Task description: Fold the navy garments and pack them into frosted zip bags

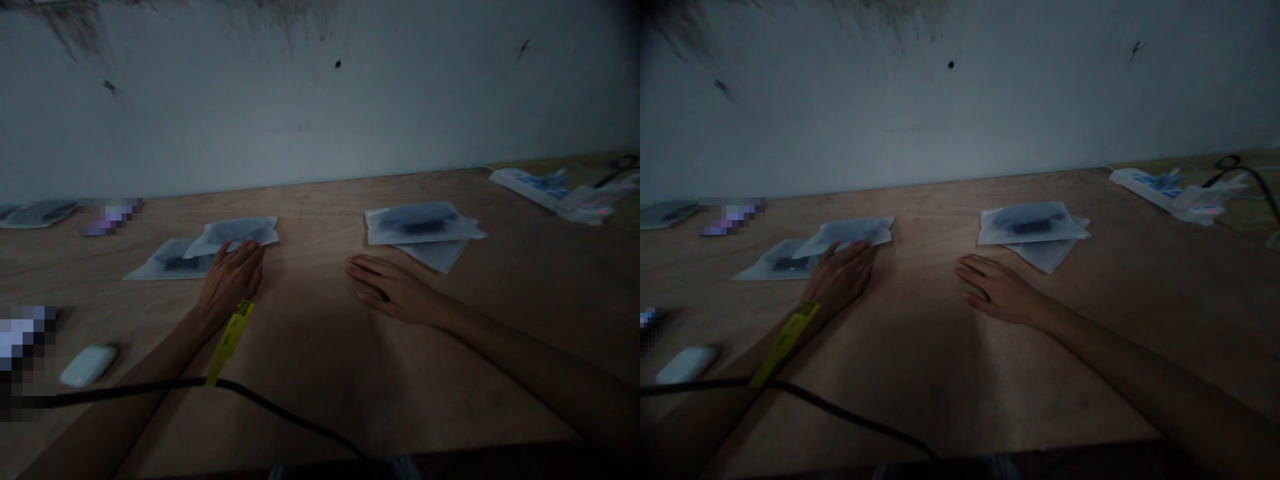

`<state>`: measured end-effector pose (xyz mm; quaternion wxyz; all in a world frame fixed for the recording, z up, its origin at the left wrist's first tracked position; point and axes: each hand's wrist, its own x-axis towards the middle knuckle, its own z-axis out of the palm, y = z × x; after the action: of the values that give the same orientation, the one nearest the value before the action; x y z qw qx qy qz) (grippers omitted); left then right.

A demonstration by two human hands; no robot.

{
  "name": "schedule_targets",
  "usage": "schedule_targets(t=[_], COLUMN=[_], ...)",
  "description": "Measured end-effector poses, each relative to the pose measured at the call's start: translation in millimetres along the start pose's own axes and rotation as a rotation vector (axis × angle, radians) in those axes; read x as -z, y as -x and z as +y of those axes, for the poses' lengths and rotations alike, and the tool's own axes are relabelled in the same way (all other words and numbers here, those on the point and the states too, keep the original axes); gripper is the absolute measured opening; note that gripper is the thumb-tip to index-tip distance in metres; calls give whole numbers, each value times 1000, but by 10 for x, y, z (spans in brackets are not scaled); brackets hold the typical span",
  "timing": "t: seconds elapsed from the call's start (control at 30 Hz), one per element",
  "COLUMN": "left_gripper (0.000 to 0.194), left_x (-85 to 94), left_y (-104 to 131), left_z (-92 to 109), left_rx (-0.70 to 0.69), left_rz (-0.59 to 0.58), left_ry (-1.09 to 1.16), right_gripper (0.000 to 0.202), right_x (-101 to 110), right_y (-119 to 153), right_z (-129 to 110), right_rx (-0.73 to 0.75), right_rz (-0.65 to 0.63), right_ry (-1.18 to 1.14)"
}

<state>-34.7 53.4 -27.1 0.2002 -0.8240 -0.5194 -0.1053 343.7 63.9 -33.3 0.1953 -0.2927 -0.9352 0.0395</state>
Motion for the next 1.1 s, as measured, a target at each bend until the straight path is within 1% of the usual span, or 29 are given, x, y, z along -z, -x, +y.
schedule_targets(t=[0.1, 0.2, 0.23, 0.3, 0.4, 0.47, 0.53, 0.6, 0.63, 0.73, 0.8, 0.9, 0.93, 1.0, 1.03, 1.07, 1.1], left_gripper=[37, 33, 33, 35, 37, 37, 37, 36, 35, 33, 31, 28, 26, 14, 7, 4, 4], left_x=[66, 161, 196, 260, 333, 362, 380, 392, 400, 428, 443, 430, 411, 357, 326, 295, 266], left_y=[-25, -30, -27, -14, 15, 34, 49, 54, 53, 38, 23, 8, 6, 10, 15, 20, 26], left_z=[163, 359, 424, 546, 683, 743, 783, 807, 814, 799, 751, 611, 550, 417, 352, 292, 241], left_rx=[-165, -357, -386, -470, -566, -606, -625, -621, -616, -635, -667, -654, -638, -602, -588, -600, -607], left_rz=[-10, 19, 32, 21, 32, 34, 22, 27, 39, 83, 96, 141, 176, 271, 283, 261, 252], left_ry=[74, 169, 190, 246, 332, 356, 342, 318, 308, 309, 320, 312, 301, 291, 289, 283, 282], right_gripper=[54, 54, 54, 55, 55, 58, 64, 61, 53, 17, 15, 12, 11, 8, 7, 7, 7], right_x=[1, 1, 2, 9, 25, 36, 44, 50, 50, 44, 31, 10, 5, 3, 6, 11, 20], right_y=[4, 4, 2, -4, -15, -16, -12, -9, -10, -29, -45, -52, -48, -34, -28, -22, -19], right_z=[2, 1, -1, -4, -14, -33, -70, -127, -158, -235, -248, -193, -161, -95, -66, -44, -29], right_rx=[5, 1, -2, -8, 0, 14, 42, 96, 137, 268, 326, 354, 359, 369, 372, 373, 368], right_rz=[7, -11, -18, -24, -23, 1, 58, 125, 156, 227, 275, 332, 336, 319, 301, 289, 278], right_ry=[-5, 6, 10, 11, -8, -5, 32, 101, 140, 216, 226, 227, 222, 200, 185, 172, 161])
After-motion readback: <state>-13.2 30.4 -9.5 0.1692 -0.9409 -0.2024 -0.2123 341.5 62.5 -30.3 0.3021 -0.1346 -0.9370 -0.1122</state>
